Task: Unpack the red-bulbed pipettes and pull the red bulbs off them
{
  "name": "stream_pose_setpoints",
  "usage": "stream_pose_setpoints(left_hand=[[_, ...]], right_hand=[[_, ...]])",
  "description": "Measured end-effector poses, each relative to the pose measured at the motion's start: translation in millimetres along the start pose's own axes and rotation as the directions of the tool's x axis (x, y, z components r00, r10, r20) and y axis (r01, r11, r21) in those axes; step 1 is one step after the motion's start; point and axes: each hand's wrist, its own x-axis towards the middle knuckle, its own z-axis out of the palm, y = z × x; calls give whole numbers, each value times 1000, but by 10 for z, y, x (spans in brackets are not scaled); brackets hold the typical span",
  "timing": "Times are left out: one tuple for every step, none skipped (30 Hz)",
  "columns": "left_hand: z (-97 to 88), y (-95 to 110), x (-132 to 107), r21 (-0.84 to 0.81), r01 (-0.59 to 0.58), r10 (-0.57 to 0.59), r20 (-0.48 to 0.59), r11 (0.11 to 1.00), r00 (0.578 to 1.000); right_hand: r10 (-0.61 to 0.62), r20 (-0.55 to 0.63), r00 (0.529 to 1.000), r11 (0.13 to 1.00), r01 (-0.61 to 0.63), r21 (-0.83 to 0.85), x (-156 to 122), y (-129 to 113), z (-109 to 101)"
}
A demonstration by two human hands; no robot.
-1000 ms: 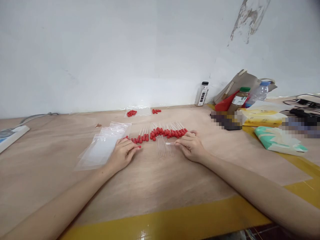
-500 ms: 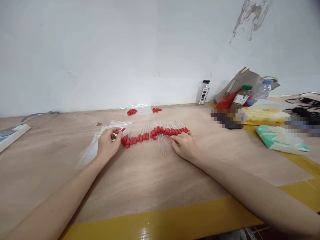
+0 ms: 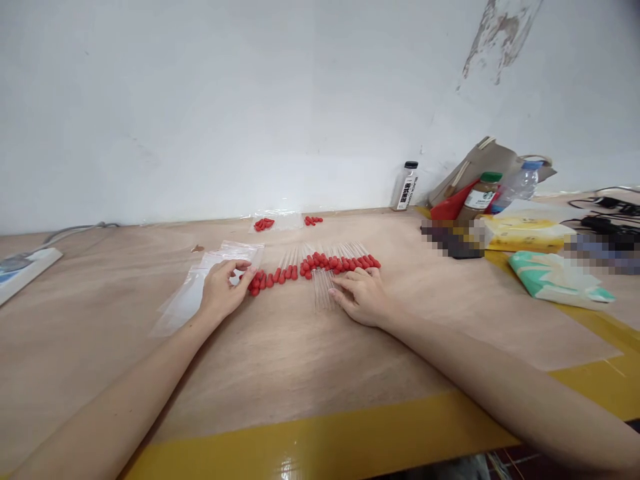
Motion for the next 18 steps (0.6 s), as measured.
stream_pose_setpoints(left_hand=[[-10,23,13,23,-22,23,-25,999,999],[-18,59,29,50,-50,52,-46,998,998],[-21,107,49,78,-81,85,-51,994,995],[-16,168,71,104,-117,121,-33,988,992],[-1,242,97,125,-155,155,7,980,988],[27,325,124,140,-188,181,61,972,982],[66,413,154,147,-217,199,126,965,972],[115,502,185,149,-234,205,189,961,960],[173,588,217,147,-240,202,235,960,951],[236,667,248,140,-245,200,275,959,940],[299,736,279,138,-241,193,296,961,935],[360,795,308,139,-237,185,309,962,933],[415,842,335,144,-230,175,318,962,932],[462,878,358,152,-222,164,325,963,932],[499,906,376,159,-215,152,336,964,930],[528,926,391,163,-205,139,348,965,927],[549,940,401,163,-194,125,359,967,925],[564,950,408,161,-182,112,367,970,923]], right_hand=[[19,-1,1000,1000,-19,8,5,5,1],[41,-5,999,999,-41,16,11,11,3],[65,-11,998,998,-64,24,15,15,5],[87,-18,996,996,-86,32,19,20,6],[107,-25,994,994,-106,41,22,23,6],[124,-30,992,991,-123,52,25,26,4],[137,-29,990,989,-135,64,27,29,1],[147,-24,989,986,-145,77,28,32,-4],[155,-16,988,984,-153,90,30,34,-9],[162,-7,987,982,-161,102,31,37,-15],[170,1,986,979,-169,113,32,40,-20],[180,4,984,976,-179,123,34,44,-23],[192,3,981,973,-191,132,37,49,-25],[206,3,979,968,-204,144,41,55,-25],[219,9,976,963,-218,160,45,61,-24],[234,21,972,955,-234,181,51,67,-20],[250,35,968,946,-252,204,56,71,-15],[267,51,962,936,-271,226,62,75,-10]])
